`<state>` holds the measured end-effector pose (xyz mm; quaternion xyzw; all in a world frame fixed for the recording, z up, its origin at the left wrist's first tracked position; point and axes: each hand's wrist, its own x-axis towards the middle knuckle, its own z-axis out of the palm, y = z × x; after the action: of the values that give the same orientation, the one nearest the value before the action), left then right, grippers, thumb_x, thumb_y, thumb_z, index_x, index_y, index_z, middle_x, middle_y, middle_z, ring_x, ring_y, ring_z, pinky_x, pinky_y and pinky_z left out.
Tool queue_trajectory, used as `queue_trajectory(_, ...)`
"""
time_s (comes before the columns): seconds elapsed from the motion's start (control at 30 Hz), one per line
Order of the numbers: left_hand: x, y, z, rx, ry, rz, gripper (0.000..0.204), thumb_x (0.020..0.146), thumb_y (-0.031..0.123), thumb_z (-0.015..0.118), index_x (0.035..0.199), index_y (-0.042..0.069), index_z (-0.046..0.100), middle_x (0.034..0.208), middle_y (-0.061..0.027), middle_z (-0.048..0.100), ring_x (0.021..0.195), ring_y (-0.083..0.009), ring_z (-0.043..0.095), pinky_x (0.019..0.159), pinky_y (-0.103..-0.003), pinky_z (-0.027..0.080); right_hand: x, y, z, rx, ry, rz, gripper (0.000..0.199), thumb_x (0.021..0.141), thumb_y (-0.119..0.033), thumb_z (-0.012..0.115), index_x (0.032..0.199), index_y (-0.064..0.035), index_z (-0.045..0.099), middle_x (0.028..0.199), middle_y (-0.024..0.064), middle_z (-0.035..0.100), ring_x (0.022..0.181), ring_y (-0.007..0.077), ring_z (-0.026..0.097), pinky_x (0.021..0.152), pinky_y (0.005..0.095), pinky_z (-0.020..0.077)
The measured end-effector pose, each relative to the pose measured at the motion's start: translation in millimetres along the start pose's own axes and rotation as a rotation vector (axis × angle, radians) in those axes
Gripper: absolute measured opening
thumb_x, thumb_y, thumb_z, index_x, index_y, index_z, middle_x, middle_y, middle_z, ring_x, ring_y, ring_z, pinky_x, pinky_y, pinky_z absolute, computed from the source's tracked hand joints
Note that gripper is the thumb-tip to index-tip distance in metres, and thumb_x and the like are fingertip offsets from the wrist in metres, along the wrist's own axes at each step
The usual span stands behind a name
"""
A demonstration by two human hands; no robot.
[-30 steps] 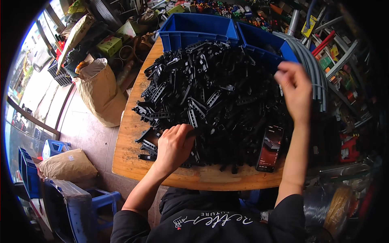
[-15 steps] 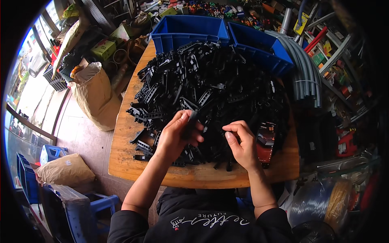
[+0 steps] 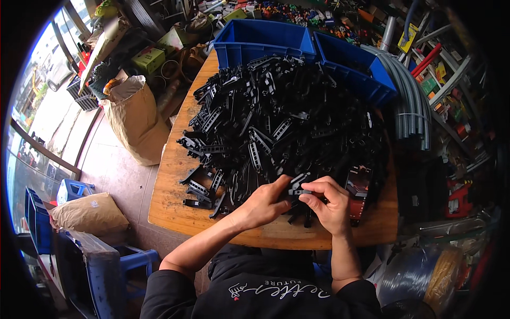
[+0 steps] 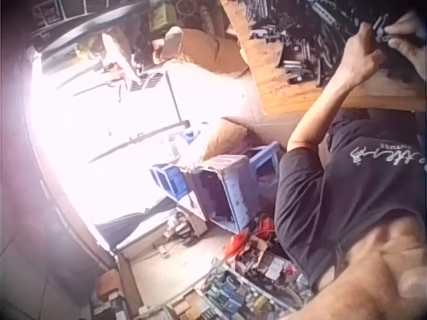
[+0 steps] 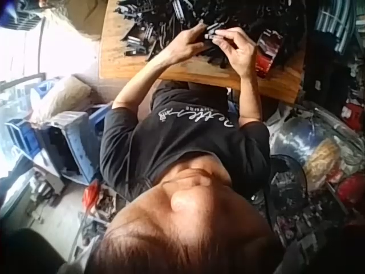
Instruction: Sorting and inspecting black plastic components from a large pile on a table into blue storage bins.
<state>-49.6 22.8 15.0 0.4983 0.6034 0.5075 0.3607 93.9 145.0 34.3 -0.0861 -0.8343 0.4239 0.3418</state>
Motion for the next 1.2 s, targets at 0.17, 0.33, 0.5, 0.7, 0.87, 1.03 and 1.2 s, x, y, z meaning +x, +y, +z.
queue_trajectory(0.17, -1, 1, 10, 0.362, 0.11, 0.18, 0.034, 0.087, 0.027, 0.062, 0.088, 0.0, 0.042, 0.058, -0.0167, 0.054, 0.057, -0.0364, 0.058, 0.048, -0.041, 0.042, -5, 7, 8, -0.055, 0.051, -0.052, 0.023, 0.075, -0.012, 0.074, 0.093, -0.0001, 0.065, 0.083, 0.007, 0.062, 0.07, 0.0125, 0.059, 0.062, 0.0219, 0.0477)
queue_trajectory(0.33, -3, 6, 6, 0.508, 0.075, 0.162, 0.035, 0.087, 0.027, 0.062, 0.095, -0.003, 0.045, 0.056, -0.015, 0.053, 0.053, -0.0337, 0.058, 0.046, -0.038, 0.041, -15, 19, 12, -0.011, 0.096, -0.033, 0.031, 0.077, -0.017, 0.074, 0.1, 0.0008, 0.063, 0.09, 0.007, 0.061, 0.075, 0.0109, 0.056, 0.066, 0.0218, 0.0464)
queue_trajectory(0.5, -11, 6, 14, 0.425, 0.097, 0.223, 0.032, 0.089, 0.028, 0.059, 0.086, 0.001, 0.042, 0.054, -0.0146, 0.054, 0.051, -0.0354, 0.057, 0.042, -0.041, 0.041, -7, 13, -1, 0.292, -0.08, 0.205, 0.052, 0.077, -0.031, 0.074, 0.112, 0.0015, 0.054, 0.103, 0.0049, 0.053, 0.08, 0.0083, 0.05, 0.072, 0.0198, 0.0426)
queue_trajectory(0.7, -15, 4, 17, 0.286, 0.07, 0.262, 0.031, 0.09, 0.029, 0.057, 0.089, 0.001, 0.044, 0.056, -0.0149, 0.052, 0.05, -0.0362, 0.055, 0.043, -0.041, 0.04, -16, 18, -3, 0.189, -0.125, 0.188, 0.042, 0.079, -0.03, 0.073, 0.102, 0.0003, 0.056, 0.095, 0.0041, 0.055, 0.077, 0.0074, 0.053, 0.068, 0.0194, 0.044)
queue_trajectory(0.87, -16, 7, 18, 0.137, -0.009, 0.214, 0.033, 0.091, 0.03, 0.056, 0.094, 0.0, 0.043, 0.066, -0.0184, 0.054, 0.058, -0.0372, 0.056, 0.049, -0.041, 0.04, -15, 12, -10, 0.27, -0.138, 0.209, 0.041, 0.075, -0.025, 0.076, 0.101, 0.0008, 0.058, 0.094, 0.005, 0.056, 0.08, 0.0097, 0.058, 0.071, 0.0208, 0.0472)
queue_trajectory(1.03, -12, 10, 10, 0.208, -0.067, 0.197, 0.042, 0.085, 0.027, 0.065, 0.107, -0.002, 0.045, 0.072, -0.017, 0.055, 0.062, -0.034, 0.058, 0.055, -0.038, 0.044, -12, 12, -7, 0.12, -0.071, 0.146, 0.042, 0.072, -0.028, 0.077, 0.099, -0.0006, 0.061, 0.088, 0.0055, 0.06, 0.074, 0.0125, 0.06, 0.065, 0.0233, 0.0499)
queue_trajectory(1.2, -15, 0, 13, 0.242, 0.014, 0.258, 0.039, 0.085, 0.022, 0.066, 0.109, -0.002, 0.047, 0.075, -0.0156, 0.06, 0.064, -0.0317, 0.062, 0.054, -0.036, 0.047, -8, 8, -5, 0.115, -0.077, 0.029, 0.042, 0.073, -0.029, 0.076, 0.101, -0.0016, 0.06, 0.089, 0.0062, 0.06, 0.071, 0.0136, 0.059, 0.064, 0.0255, 0.0496)
